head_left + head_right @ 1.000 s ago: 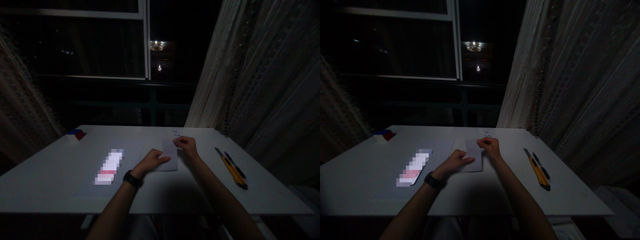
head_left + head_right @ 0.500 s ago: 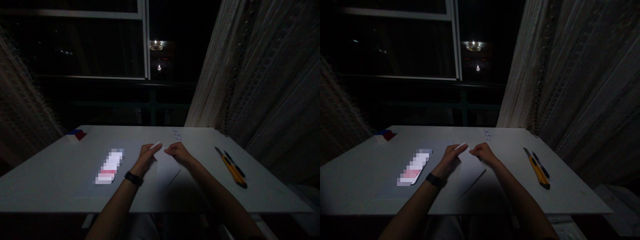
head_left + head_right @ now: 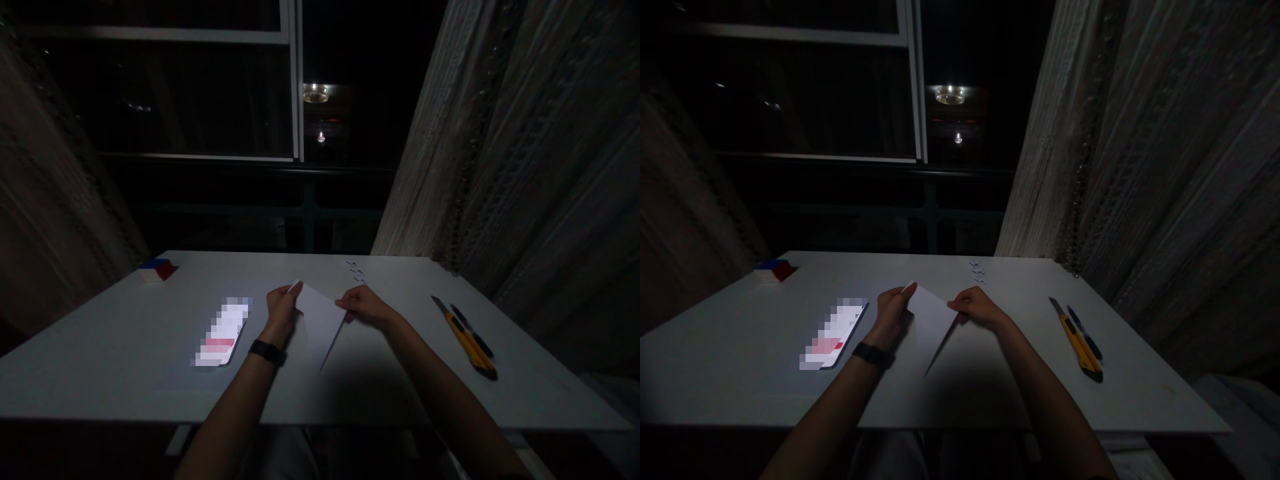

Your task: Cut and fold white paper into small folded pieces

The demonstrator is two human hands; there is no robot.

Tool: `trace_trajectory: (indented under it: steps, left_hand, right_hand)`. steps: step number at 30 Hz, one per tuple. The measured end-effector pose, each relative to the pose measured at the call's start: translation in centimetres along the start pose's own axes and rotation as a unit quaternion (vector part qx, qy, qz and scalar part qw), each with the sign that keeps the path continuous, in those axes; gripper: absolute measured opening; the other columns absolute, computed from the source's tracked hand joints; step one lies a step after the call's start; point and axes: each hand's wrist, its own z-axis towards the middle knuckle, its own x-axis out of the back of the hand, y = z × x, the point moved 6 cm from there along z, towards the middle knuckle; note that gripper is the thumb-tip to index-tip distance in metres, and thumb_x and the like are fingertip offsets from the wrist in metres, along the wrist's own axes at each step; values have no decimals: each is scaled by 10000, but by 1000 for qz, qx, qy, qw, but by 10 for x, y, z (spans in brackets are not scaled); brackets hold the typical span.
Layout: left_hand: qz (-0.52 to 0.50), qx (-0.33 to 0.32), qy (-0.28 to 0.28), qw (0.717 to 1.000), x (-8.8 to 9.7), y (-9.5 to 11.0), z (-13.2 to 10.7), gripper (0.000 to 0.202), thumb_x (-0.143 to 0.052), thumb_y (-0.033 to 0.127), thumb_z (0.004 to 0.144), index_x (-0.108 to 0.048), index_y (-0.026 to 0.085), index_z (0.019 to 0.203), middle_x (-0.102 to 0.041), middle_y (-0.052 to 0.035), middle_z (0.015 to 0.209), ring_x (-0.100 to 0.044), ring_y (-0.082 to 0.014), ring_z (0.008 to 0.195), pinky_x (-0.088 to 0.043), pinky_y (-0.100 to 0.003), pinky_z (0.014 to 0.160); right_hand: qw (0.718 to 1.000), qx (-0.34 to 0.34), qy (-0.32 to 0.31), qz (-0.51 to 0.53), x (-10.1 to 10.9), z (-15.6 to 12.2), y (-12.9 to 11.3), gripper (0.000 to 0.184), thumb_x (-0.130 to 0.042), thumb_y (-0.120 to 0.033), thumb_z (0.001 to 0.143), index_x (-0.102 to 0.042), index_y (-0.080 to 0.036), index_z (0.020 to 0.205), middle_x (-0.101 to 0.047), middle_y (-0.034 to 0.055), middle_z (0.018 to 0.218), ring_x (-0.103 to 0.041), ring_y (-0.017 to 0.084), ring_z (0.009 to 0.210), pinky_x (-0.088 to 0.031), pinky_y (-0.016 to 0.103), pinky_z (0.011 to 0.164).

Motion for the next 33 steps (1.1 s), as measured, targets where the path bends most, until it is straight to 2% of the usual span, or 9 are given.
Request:
trace_trajectory:
  steps: [7, 12, 15, 17, 19, 22, 25, 29, 33]
  left_hand:
    - [-1, -8, 0, 1000, -1, 1, -2, 332, -719, 403, 557, -628, 97, 648, -601, -29, 578, -531, -113, 490, -403, -220, 451]
    - [20, -1, 10, 1000, -4, -2, -5, 352, -713, 426, 567, -624, 96, 650, -589, -25, 550, -518, -114, 468, -393, -218, 432]
    - [-2, 3, -34, 999, -11, -1, -6, 340, -721, 396, 568, -639, 92, 695, -616, -42, 600, -544, -122, 506, -417, -222, 471]
    - [-31, 16, -69, 997, -14, 3, -7, 353, -721, 362, 572, -653, 92, 789, -655, -76, 696, -588, -147, 578, -436, -230, 514]
    - [-32, 61, -133, 989, -20, 3, -11, 380, -705, 360, 588, -653, 94, 855, -675, -120, 791, -624, -184, 655, -446, -246, 549]
    - [47, 124, -273, 953, -34, -1, -26, 352, -711, 352, 592, -667, 83, 815, -675, -134, 816, -629, -200, 720, -447, -266, 619]
    - [182, 99, -369, 906, -43, -7, -39, 286, -726, 334, 566, -677, 86, 697, -634, -52, 641, -548, -133, 590, -387, -234, 548]
    - [275, 52, -393, 876, -46, -16, -42, 272, -681, 359, 595, -622, 101, 532, -423, 47, 426, -327, -63, 422, -224, -221, 439]
    - [270, 39, -380, 884, -45, -19, -38, 268, -657, 363, 616, -634, 101, 566, -441, 41, 461, -334, -68, 450, -227, -222, 457]
  right_hand:
    - [998, -23, -50, 22, 4, -3, 3, 350, -724, -432, 576, -601, -108, 631, -641, 39, 568, -579, 122, 503, -440, 249, 524]
    - [995, 15, 5, 98, -1, 5, 7, 355, -755, -387, 538, -652, -116, 744, -658, 32, 668, -590, 134, 616, -437, 275, 629]
    - [996, 14, 56, 73, 7, 8, 10, 314, -770, -363, 494, -654, -113, 642, -638, 23, 589, -556, 123, 556, -412, 270, 597]
    - [998, -3, 48, 47, 15, 6, 9, 286, -774, -335, 475, -658, -111, 609, -631, 24, 562, -547, 125, 540, -401, 268, 581]
    - [1000, -17, -3, 11, 20, 0, 6, 259, -773, -302, 462, -670, -111, 603, -642, 31, 576, -558, 133, 559, -404, 268, 593]
    - [992, -21, -105, -59, 14, -8, 0, 234, -753, -283, 489, -693, -115, 640, -660, 34, 615, -577, 144, 601, -415, 262, 617]
    - [981, -21, -160, -105, -1, -13, -3, 237, -738, -291, 517, -695, -117, 673, -667, 31, 636, -590, 152, 623, -427, 258, 620]
    - [979, 1, -168, -118, -15, -12, -7, 264, -729, -307, 542, -683, -114, 716, -651, 17, 611, -573, 129, 580, -420, 237, 578]
    - [986, 23, -124, -110, -10, -8, -10, 295, -725, -341, 555, -668, -116, 737, -636, 11, 593, -548, 109, 539, -404, 221, 539]
